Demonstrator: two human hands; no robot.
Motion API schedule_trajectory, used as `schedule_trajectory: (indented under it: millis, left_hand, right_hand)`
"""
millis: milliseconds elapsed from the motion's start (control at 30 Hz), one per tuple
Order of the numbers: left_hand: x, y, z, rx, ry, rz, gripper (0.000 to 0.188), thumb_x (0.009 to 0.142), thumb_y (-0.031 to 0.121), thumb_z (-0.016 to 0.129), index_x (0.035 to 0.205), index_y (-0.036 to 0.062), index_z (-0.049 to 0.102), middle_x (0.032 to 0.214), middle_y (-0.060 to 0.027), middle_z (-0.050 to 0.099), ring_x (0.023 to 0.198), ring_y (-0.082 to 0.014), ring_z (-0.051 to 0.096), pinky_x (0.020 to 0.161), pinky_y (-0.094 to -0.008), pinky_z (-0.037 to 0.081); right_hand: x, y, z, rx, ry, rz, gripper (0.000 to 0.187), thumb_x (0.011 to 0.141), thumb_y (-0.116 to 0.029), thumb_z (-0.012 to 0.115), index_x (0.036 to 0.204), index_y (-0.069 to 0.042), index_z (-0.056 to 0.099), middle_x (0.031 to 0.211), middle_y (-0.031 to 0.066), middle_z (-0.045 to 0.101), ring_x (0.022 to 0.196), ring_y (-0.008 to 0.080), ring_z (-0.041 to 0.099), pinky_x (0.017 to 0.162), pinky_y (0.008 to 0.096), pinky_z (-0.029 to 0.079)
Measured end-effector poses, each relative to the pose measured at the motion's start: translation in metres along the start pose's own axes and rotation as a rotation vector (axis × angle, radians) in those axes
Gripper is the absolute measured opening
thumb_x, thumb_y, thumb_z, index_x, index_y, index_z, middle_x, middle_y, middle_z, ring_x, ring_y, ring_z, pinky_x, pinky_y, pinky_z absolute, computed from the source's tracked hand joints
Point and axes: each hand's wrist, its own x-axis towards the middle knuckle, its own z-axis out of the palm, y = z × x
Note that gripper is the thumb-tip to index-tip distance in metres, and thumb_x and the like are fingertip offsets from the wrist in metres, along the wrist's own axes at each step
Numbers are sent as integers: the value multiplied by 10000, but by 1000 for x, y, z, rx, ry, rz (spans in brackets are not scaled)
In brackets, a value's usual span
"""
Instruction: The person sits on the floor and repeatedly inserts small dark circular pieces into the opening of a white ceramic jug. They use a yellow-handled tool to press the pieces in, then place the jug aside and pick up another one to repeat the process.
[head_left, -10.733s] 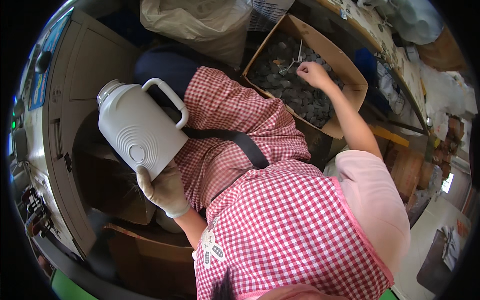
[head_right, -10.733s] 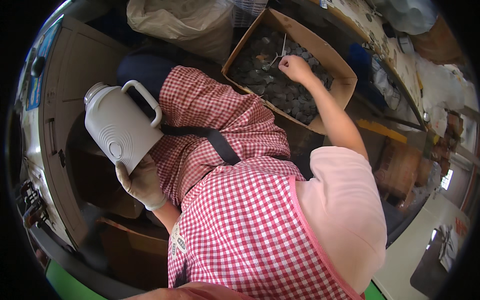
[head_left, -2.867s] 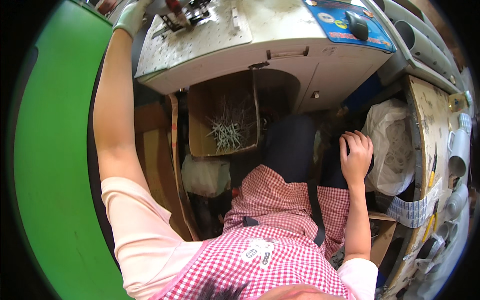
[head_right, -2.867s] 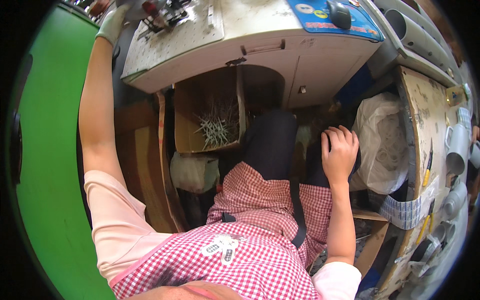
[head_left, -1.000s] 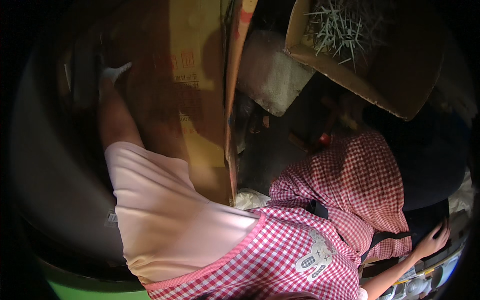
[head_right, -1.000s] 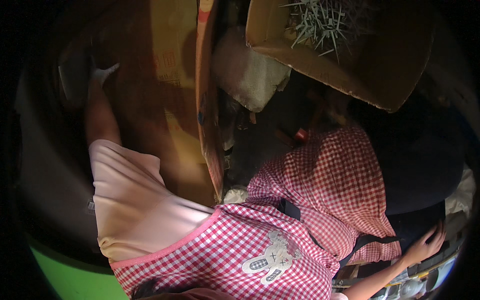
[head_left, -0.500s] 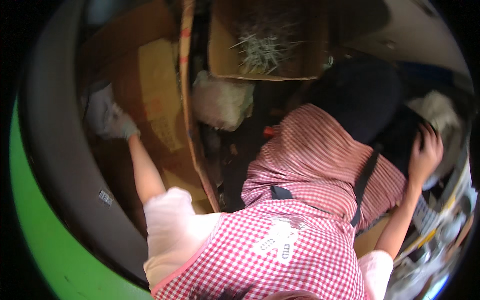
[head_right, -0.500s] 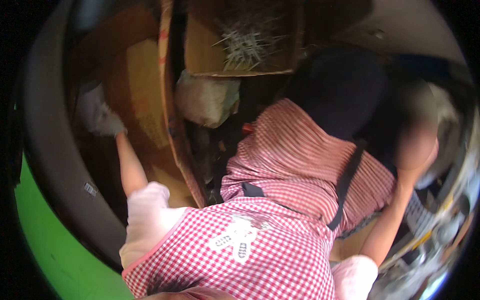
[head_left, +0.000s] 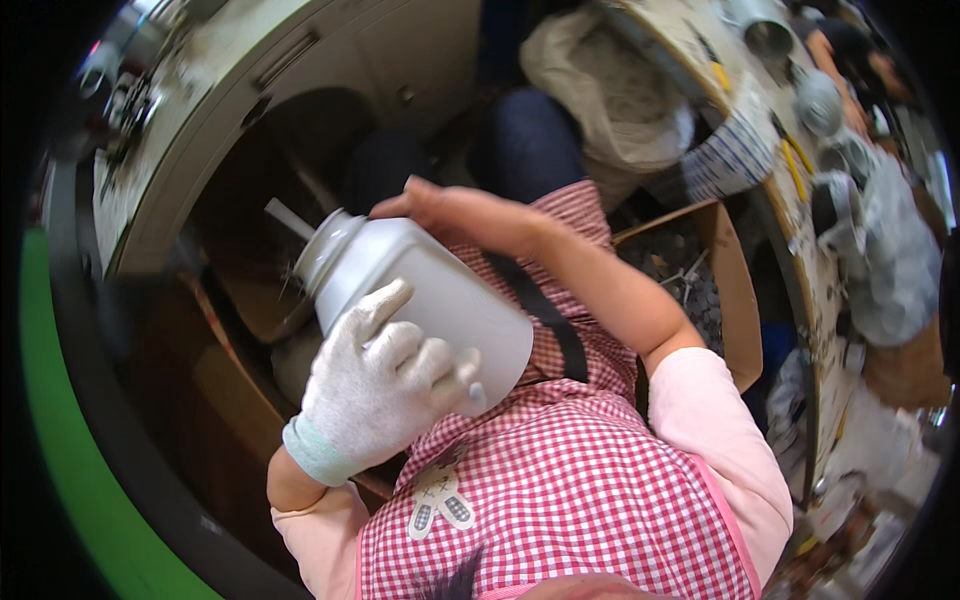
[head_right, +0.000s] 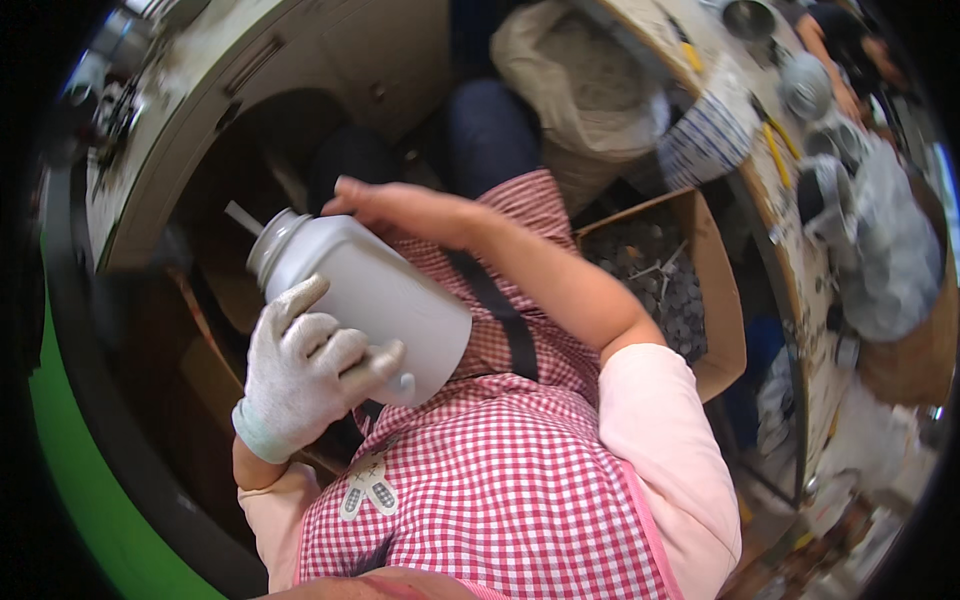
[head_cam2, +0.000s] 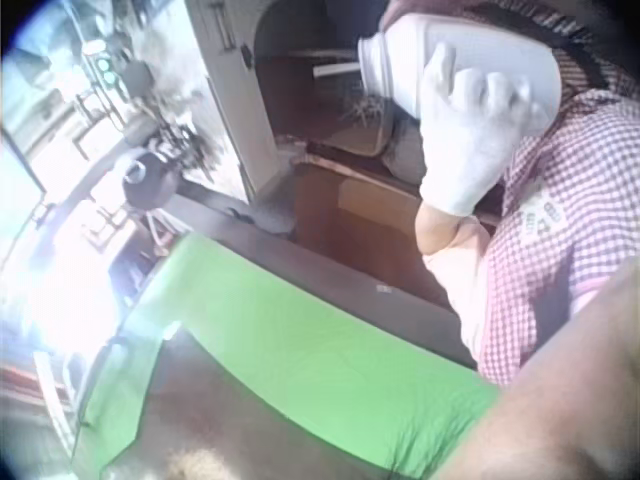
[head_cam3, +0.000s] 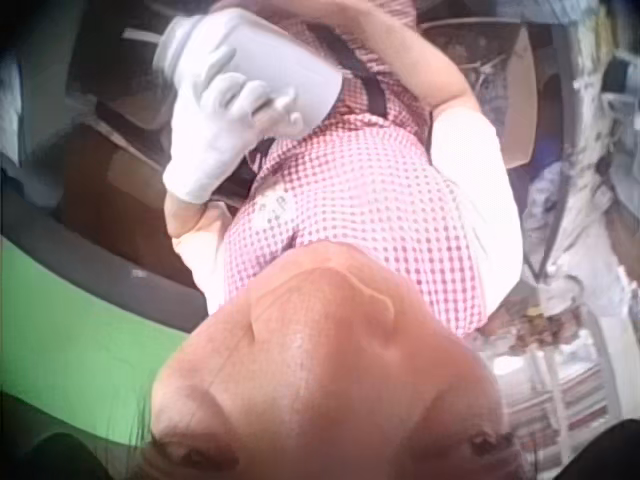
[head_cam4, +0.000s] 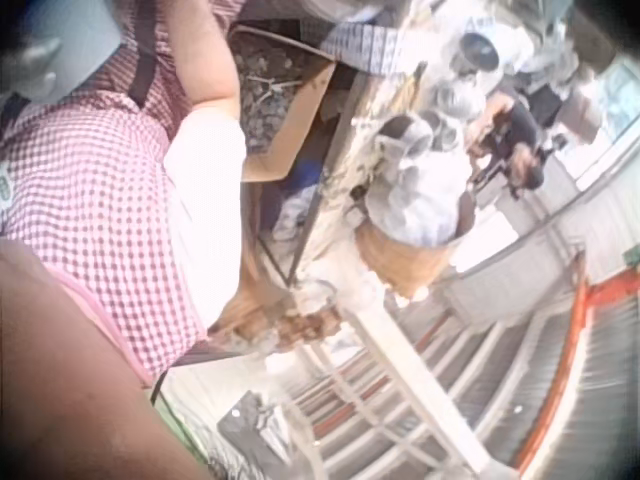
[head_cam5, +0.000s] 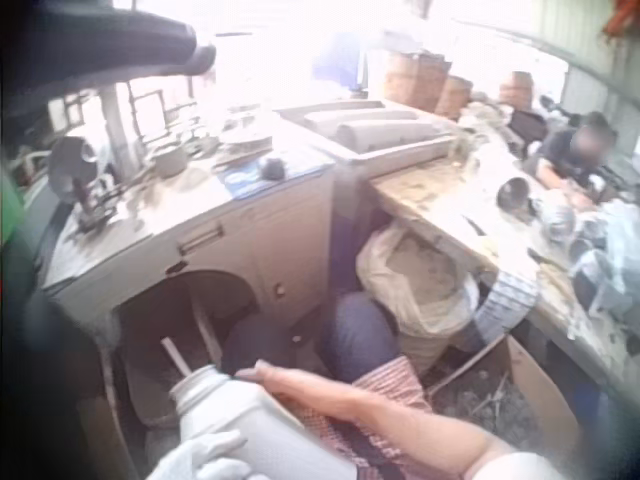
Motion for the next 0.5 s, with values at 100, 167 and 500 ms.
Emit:
schedule_trajectory:
  millis: [100,167,500]
  left_hand:
    - [24,-3,4,-96,254,-23,511,716,145,754,1218,223,697,1350,-14,612,1257,-244,556,1173,-497,407]
    - [31,-5,17,-572,649,-427,592,805,141,769,1375,91,615,1489,-128,530,1324,-286,535,1188,-491,371]
    - [44,-17,49,-1490,386,-1017,422,852,81,578,1257,-12,648,1279,-105,661,1144,-175,615,1048,-329,465]
  right_hand:
    - [-34,13,4,290,40,-24,706,1080,-583,440,1525,-36,472,1462,107,561,1344,192,514,1162,338,372]
    - [-51,17,7,111,138,-213,704,1072,-579,472,1495,-17,508,1432,103,579,1323,183,516,1151,339,382]
    - [-135,-78,-180,-1630,913,-625,290,1003,-315,658,1097,-59,758,1077,135,750,954,283,716,797,418,577]
